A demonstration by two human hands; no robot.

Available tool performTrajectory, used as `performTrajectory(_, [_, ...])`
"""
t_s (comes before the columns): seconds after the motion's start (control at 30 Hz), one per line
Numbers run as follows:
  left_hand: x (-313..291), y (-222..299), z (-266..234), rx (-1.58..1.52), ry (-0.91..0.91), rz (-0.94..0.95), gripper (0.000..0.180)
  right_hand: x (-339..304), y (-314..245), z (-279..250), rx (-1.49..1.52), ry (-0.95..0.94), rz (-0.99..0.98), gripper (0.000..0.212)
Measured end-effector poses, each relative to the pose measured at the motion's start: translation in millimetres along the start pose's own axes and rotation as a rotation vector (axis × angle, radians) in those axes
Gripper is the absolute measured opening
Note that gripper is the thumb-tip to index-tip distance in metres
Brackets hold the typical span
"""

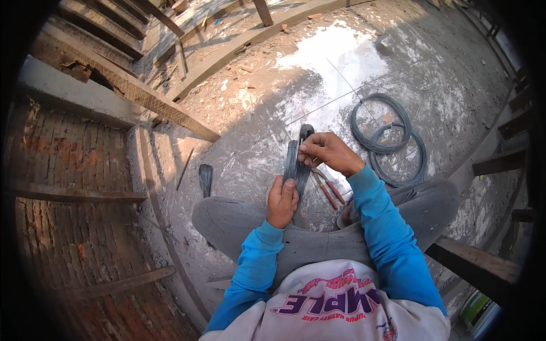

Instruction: The person holds a bundle of black wires, uses pliers to cut a segment of wire from a separate coil, and wraps the wire around the bundle to secure it.

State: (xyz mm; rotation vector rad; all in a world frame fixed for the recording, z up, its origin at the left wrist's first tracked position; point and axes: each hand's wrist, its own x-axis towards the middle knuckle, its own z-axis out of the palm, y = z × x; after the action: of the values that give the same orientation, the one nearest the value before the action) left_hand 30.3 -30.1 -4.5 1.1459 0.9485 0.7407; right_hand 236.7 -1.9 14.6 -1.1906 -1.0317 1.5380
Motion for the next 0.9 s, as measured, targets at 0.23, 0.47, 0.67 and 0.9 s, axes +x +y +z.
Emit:
performTrajectory(0.23, [2.2,-2.9,-0.6,-0.028,0.011,0.019,0.036,1.4,3.0,6.2,0.14,-0.093,0.035,0.023])
performTrajectory(0.47, [1.6,-3.7,-2.1,0.012,0.034,0.009,0.037,6.3,9.9,1.8,-0.571,0.215,-0.494,0.008])
performTrajectory(0.67, [0.2,6.9,-4.0,-0.059,0.058,-0.039,0.04,4.6,5.6,6.8,-0.242,0.025,-0.088,0.029])
performTrajectory(0.9, [1.6,4.4,-8.6,-0.041,0.08,0.025,0.043,10.9,36.7,-19.3,0.183,-0.049,0.018,0.037])
